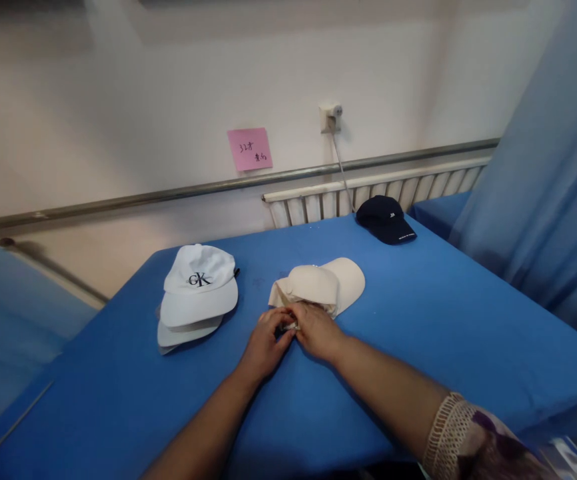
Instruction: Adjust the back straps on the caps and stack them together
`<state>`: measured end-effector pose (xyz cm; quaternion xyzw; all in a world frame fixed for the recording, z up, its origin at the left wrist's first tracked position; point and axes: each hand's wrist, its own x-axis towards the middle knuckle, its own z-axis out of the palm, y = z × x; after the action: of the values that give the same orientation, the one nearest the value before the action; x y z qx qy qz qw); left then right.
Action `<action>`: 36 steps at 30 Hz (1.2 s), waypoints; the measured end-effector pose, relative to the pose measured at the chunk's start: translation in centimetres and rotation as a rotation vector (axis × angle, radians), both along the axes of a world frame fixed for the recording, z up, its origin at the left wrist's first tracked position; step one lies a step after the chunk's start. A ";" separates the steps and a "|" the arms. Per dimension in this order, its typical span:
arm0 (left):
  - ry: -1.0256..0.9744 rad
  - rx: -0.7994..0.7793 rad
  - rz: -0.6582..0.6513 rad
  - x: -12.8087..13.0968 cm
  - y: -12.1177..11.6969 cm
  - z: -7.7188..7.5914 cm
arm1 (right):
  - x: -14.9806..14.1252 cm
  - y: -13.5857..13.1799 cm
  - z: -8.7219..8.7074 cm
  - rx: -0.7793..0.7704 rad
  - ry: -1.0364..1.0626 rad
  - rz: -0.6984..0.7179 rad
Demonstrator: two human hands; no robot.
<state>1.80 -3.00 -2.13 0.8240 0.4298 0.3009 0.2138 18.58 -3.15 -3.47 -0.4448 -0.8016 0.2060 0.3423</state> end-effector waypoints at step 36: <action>-0.528 -0.641 -0.149 -0.8 0.6 1.3 | -0.3 -0.2 -0.6 0.015 0.212 -0.024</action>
<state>1.00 -2.35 -0.88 0.6392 0.3714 0.3364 0.5834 18.23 -3.35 -4.09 -0.4274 -0.7571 0.2417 0.4309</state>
